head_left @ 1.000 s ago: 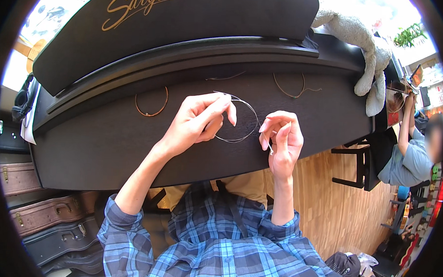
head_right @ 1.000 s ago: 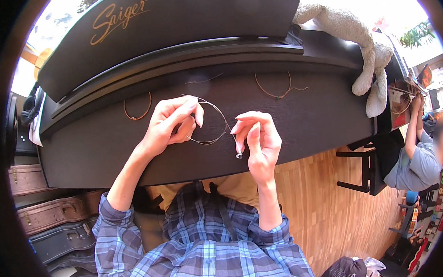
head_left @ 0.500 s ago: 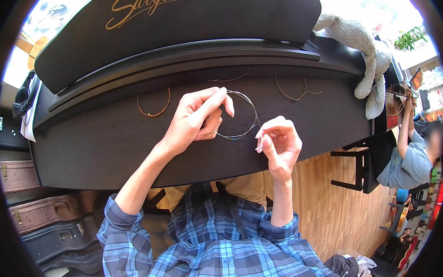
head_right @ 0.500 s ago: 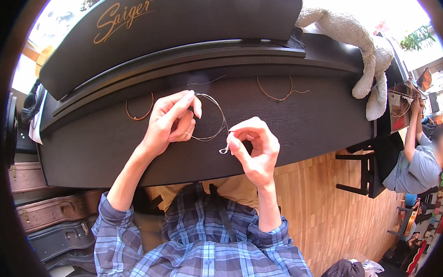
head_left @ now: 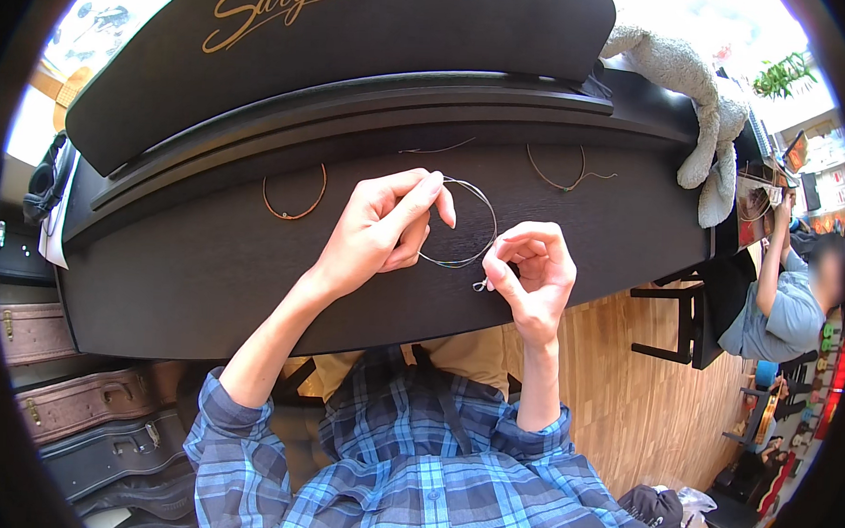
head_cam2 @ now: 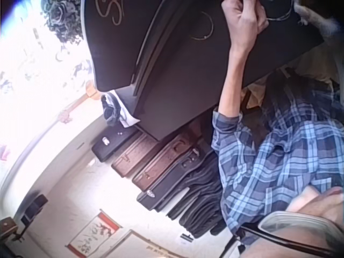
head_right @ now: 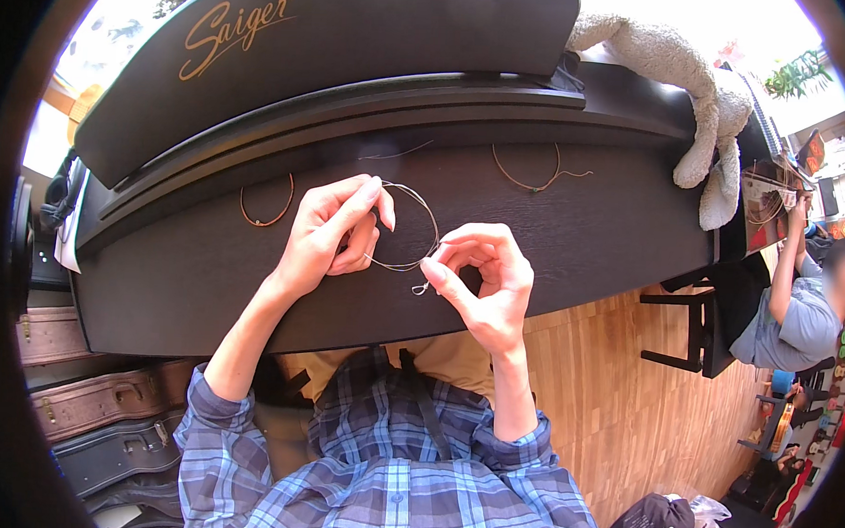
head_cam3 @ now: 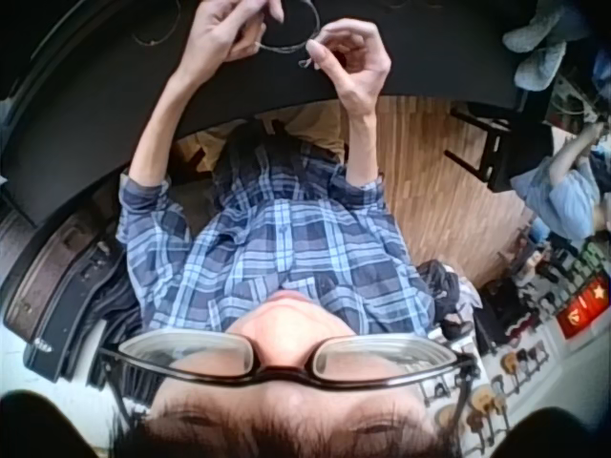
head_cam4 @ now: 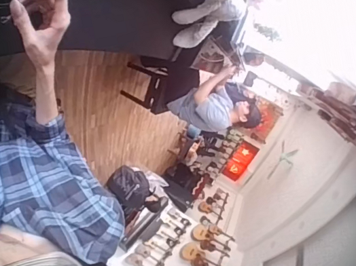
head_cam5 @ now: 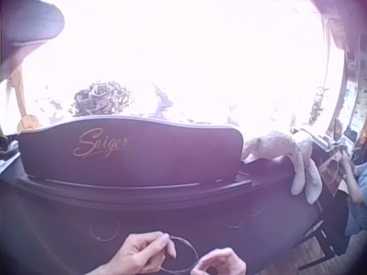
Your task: The person manipulates a thin wire with both hands, forming loops and twisting the ends together. The hands repeatedly adjust the wire shape and tighten the knot while working over a dark surface.
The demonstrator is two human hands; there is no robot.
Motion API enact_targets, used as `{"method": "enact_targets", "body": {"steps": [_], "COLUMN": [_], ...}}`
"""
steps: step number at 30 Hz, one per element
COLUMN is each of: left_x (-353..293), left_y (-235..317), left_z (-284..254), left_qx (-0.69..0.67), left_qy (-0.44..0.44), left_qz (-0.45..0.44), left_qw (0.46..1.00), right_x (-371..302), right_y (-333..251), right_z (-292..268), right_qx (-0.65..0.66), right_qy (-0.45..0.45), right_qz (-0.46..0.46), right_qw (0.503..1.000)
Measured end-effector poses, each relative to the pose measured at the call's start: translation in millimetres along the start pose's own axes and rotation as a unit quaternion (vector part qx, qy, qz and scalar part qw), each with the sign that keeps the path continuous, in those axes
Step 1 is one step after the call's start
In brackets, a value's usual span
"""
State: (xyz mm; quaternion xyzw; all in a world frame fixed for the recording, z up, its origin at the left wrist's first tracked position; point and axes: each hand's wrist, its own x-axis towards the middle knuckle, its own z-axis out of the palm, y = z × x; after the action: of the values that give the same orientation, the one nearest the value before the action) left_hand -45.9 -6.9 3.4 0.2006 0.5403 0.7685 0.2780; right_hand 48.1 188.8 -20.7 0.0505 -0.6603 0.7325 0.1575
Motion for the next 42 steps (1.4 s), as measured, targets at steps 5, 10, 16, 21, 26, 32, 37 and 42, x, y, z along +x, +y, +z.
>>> {"method": "enact_targets", "body": {"steps": [5,10,16,21,26,32,37,42], "left_x": [-0.5,0.0,0.9,0.6,-0.2,-2.6,-2.8,-3.2], "left_y": [1.1,0.3,0.0,-1.6,-4.2,-3.9,-1.9,-0.8], "left_z": [-0.3,-1.9,-4.5,-4.4,-1.2,1.2,2.4,6.1], "left_qx": [-0.03,-0.056,-0.114,-0.12,-0.025,0.078,0.107,0.143], "left_qy": [-0.011,-0.011,-0.026,-0.041,-0.033,-0.03,-0.047,-0.045], "left_qz": [0.0,0.011,0.012,0.01,0.01,-0.001,-0.007,0.016], "left_qw": [0.999,0.998,0.993,0.992,0.999,0.997,0.993,0.989], "right_x": [3.1,4.0,2.7,3.8,1.8,2.1,1.4,0.9], "right_y": [-2.3,-4.2,-4.5,-0.2,-3.0,-5.6,-3.1,0.3], "right_z": [4.7,6.4,5.0,5.6,6.5,8.2,8.9,11.5], "right_qx": [-0.002,0.013,-0.01,-0.016,-0.013,-0.037,-0.024,-0.036], "right_qy": [0.022,0.03,-0.011,-0.006,0.025,0.052,0.085,0.095], "right_qz": [0.006,0.024,0.039,0.023,0.037,0.046,0.047,0.032], "right_qw": [1.0,0.999,0.999,1.0,0.999,0.997,0.995,0.994]}}
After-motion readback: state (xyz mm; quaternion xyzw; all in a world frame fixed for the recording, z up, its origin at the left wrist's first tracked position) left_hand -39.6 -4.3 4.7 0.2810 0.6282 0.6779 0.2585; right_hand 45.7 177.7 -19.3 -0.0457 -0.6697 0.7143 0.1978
